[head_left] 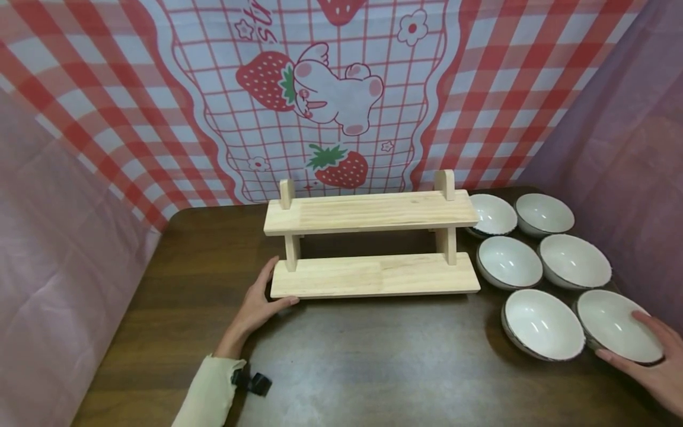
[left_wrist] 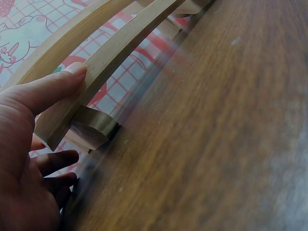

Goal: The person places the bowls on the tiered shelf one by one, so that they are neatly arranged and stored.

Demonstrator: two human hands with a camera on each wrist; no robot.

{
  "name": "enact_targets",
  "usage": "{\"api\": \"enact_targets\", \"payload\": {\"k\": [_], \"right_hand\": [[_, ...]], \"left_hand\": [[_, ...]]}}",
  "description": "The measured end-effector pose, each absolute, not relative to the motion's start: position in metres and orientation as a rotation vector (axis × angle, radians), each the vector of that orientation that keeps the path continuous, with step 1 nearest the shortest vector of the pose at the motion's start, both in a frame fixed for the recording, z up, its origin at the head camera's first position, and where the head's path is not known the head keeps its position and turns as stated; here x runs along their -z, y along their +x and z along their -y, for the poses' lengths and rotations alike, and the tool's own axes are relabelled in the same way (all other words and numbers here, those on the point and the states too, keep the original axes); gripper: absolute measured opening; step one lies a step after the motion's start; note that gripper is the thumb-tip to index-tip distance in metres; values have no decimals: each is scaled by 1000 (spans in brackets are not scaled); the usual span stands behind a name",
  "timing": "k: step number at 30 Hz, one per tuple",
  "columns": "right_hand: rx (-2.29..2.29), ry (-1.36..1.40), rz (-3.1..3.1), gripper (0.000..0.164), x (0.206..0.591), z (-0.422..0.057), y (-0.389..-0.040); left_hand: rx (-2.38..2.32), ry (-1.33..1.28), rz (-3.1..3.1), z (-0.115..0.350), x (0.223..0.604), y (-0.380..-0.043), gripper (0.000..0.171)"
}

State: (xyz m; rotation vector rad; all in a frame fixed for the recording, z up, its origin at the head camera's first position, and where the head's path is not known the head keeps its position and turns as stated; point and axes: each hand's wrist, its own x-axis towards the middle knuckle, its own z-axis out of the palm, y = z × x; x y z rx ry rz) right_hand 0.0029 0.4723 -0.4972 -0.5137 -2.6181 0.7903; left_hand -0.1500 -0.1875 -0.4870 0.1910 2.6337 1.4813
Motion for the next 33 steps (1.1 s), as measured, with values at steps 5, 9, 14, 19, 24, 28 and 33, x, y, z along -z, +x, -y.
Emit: {"api": "enact_targets", "payload": {"k": [5,9,14,19,24,28,33], "right_hand": [[-827,-520,2551,88,501,-472,3],[-865,-493,2479,88,503,-471,4],[-884,-480,2435,88,501,-469,5],[-855,-517,2395,84,495,-464,5],[-889,-524,2326,80,494,-462,4],[-859,-515,2352,78,490,-463,5],[-828,-423,2330,82,496,-475,3]], "left_hand": [[-1488,205,-2634,188,487,-149,104],[-1491,214,-2638,188,488,-149,104],[-1492,211,-2640,188,488,-149,105],[-1489,206,-2642,187,488,-148,106],[-1486,200,-2647,187,488,-148,105],[-1496,203,-2639,187,489,-148,105],[-1515,207,-2627,187,488,-148,105]]}}
